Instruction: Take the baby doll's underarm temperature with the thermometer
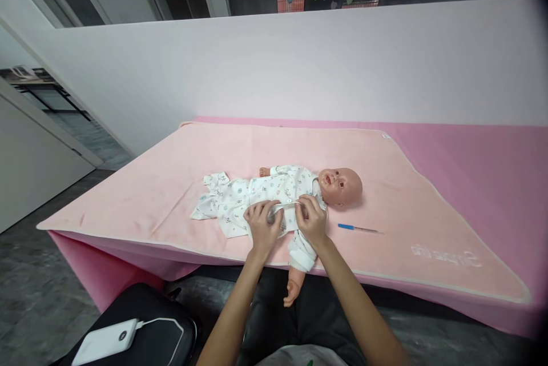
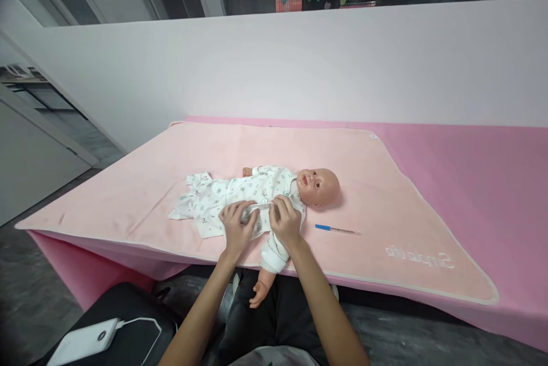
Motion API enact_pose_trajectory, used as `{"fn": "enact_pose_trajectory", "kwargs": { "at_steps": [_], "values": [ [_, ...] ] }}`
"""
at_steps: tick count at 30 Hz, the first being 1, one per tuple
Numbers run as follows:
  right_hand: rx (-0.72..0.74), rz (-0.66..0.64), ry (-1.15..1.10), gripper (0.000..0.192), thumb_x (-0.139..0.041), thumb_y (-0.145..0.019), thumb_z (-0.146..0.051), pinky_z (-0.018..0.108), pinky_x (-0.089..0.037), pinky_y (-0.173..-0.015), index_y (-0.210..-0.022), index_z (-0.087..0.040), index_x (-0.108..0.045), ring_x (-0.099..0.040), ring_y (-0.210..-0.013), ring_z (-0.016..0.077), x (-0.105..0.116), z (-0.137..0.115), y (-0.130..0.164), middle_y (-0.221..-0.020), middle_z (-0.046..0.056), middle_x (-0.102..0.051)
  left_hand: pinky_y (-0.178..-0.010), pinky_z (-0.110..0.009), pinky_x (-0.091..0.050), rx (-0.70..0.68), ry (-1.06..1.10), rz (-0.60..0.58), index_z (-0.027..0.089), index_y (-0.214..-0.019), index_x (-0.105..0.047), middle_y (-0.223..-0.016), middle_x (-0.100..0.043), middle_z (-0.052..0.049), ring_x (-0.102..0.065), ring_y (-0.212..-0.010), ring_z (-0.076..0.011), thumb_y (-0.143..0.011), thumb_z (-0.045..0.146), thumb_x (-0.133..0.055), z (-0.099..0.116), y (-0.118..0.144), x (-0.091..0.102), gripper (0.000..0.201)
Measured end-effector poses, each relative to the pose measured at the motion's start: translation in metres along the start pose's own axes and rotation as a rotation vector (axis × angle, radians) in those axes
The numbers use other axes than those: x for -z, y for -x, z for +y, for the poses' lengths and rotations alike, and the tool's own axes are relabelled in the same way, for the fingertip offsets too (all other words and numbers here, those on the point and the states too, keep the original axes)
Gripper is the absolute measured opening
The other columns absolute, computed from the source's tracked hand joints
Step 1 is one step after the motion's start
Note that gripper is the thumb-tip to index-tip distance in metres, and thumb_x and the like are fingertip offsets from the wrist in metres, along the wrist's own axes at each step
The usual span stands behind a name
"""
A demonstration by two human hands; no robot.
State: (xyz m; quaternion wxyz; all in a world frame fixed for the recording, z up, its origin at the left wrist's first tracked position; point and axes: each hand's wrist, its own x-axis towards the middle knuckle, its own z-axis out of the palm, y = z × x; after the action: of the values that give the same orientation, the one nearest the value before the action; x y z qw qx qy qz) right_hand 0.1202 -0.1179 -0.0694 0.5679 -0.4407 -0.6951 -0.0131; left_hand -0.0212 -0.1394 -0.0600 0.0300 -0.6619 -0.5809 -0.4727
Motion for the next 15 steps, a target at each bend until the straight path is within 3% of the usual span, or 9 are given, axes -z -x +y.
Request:
{"fn": "enact_pose_trajectory", "kwargs": {
  "at_steps": [5,15],
  "values": [
    [-0.012,0.0,0.022,0.014,-0.047,-0.087,-0.02,0.025,-0.05,-0.069,-0.092,-0.019,-0.059,-0.062,-0.086,0.0153,-0.0008,0.0011,0.0006,-0.094,0.007,-0.064,-0.088,-0.038,-0.03,-0.008,-0.024,-0.03,0.027,-0.1,-0.067,-0.096,-0.064,-0.003,-0.053,-0.096,-0.0206,-0.086,0.032,-0.056,-0.0117,0.0036,0.0108,0.018],
    [-0.057,-0.013,0.019,0.017,-0.044,-0.088,-0.024,0.025,-0.048,-0.066,-0.091,-0.018,-0.06,-0.061,-0.081,0.0152,-0.0025,0.0038,0.0018,-0.093,0.008,-0.064,-0.089,-0.038,-0.029,-0.003,-0.004,-0.021,0.024,-0.09,-0.066,-0.094,-0.065,-0.002,-0.053,-0.095,-0.0205,-0.087,0.022,-0.052,-0.0083,0.0052,0.0115,0.014]
  ]
}}
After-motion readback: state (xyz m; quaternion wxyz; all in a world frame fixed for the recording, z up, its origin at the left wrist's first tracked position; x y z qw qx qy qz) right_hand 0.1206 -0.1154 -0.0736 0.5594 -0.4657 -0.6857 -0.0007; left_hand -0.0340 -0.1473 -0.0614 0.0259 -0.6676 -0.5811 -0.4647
